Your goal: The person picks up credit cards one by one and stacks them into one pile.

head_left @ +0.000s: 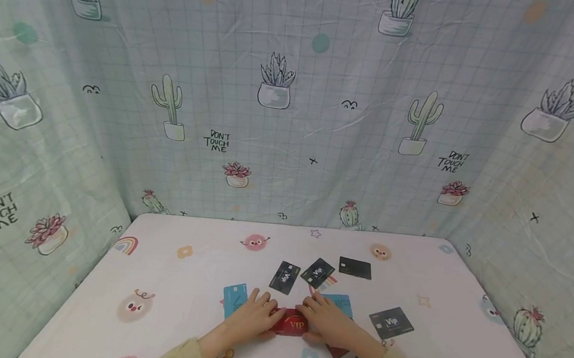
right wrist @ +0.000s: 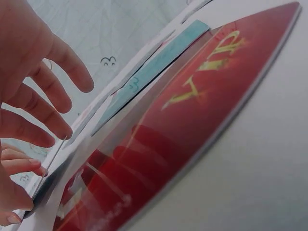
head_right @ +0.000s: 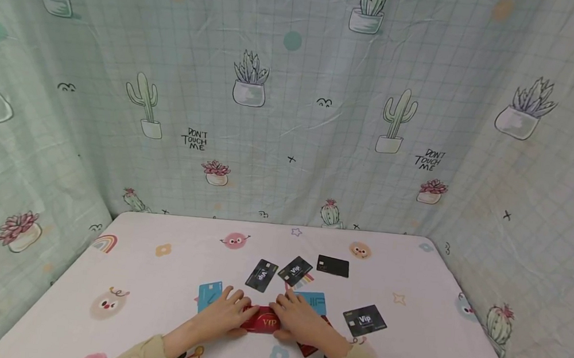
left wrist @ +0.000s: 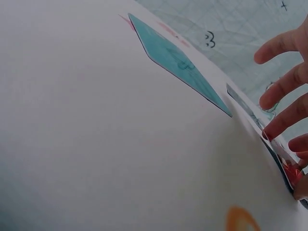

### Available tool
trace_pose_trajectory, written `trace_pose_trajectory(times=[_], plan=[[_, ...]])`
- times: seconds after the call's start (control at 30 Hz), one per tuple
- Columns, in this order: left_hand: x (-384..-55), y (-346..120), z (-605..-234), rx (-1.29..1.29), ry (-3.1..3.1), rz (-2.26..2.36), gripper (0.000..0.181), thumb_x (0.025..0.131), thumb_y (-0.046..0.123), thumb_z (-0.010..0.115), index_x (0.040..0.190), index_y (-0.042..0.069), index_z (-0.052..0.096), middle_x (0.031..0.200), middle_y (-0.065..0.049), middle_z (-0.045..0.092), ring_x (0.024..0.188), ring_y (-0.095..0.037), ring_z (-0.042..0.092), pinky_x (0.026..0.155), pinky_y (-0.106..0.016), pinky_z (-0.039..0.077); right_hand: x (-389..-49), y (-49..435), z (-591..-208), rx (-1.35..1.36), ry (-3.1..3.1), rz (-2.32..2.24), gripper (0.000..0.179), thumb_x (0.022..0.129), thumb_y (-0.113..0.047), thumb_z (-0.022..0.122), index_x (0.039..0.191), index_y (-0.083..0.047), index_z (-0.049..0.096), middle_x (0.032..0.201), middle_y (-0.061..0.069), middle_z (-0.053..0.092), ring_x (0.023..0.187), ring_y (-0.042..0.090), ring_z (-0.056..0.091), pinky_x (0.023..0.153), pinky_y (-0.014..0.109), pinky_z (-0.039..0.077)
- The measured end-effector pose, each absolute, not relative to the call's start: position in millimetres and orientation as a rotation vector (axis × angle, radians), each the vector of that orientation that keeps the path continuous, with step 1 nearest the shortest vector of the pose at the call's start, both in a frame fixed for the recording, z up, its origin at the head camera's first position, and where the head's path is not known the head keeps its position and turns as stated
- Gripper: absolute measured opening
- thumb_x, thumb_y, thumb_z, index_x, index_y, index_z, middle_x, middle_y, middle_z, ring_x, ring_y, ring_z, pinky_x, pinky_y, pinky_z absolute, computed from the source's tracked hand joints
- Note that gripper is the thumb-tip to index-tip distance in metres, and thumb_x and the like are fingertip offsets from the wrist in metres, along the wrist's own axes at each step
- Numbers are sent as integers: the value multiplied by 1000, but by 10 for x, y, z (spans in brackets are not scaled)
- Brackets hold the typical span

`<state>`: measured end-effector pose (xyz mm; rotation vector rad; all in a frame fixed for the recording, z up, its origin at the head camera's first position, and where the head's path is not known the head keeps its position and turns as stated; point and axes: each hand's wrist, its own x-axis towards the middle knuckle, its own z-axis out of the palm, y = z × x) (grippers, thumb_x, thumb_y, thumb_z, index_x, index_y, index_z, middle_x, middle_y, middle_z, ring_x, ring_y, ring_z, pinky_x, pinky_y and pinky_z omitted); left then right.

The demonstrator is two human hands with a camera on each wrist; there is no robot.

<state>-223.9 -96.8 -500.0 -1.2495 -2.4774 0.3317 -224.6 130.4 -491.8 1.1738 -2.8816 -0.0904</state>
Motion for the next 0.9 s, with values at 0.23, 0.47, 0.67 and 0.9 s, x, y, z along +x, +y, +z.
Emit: trace_pose_trajectory(times=[0.23, 0.47, 0.67, 0.9], plan=[[-2233, -956, -4982, -1233, -2494, 348, 50, 77, 51, 60, 117, 23, 54, 99, 5, 59, 93, -15, 50, 88, -41, 44, -2252, 1310, -4915, 1163, -2864, -87, 63, 77, -55, 56, 125, -16, 48, 114, -1, 51, 108, 20, 45, 90, 39, 45], [-2219, -936, -4961, -1226, -2516, 351, 51, 78, 53, 57, 118, 23, 53, 99, 4, 59, 95, -16, 51, 90, -41, 43, -2257, 1323, -4927, 1157, -2870, -101, 60, 77, -55, 57, 123, -17, 50, 114, -1, 50, 105, 18, 44, 89, 38, 46], [-2214, -927, -4971, -1227, -2506, 358, 53, 78, 55, 56, 120, 21, 52, 98, 3, 58, 93, -16, 50, 90, -41, 43, -2254, 1330, -4914, 1146, -2886, -91, 59, 77, -53, 58, 123, -17, 50, 114, -2, 49, 105, 18, 43, 89, 38, 45], [-2217, -911, -4946, -1236, -2518, 357, 55, 81, 55, 52, 123, 19, 51, 102, 1, 60, 99, -18, 51, 92, -42, 42, -2252, 1338, -4880, 1139, -2888, -106, 58, 76, -53, 58, 122, -18, 51, 114, -2, 49, 103, 17, 42, 88, 37, 46]])
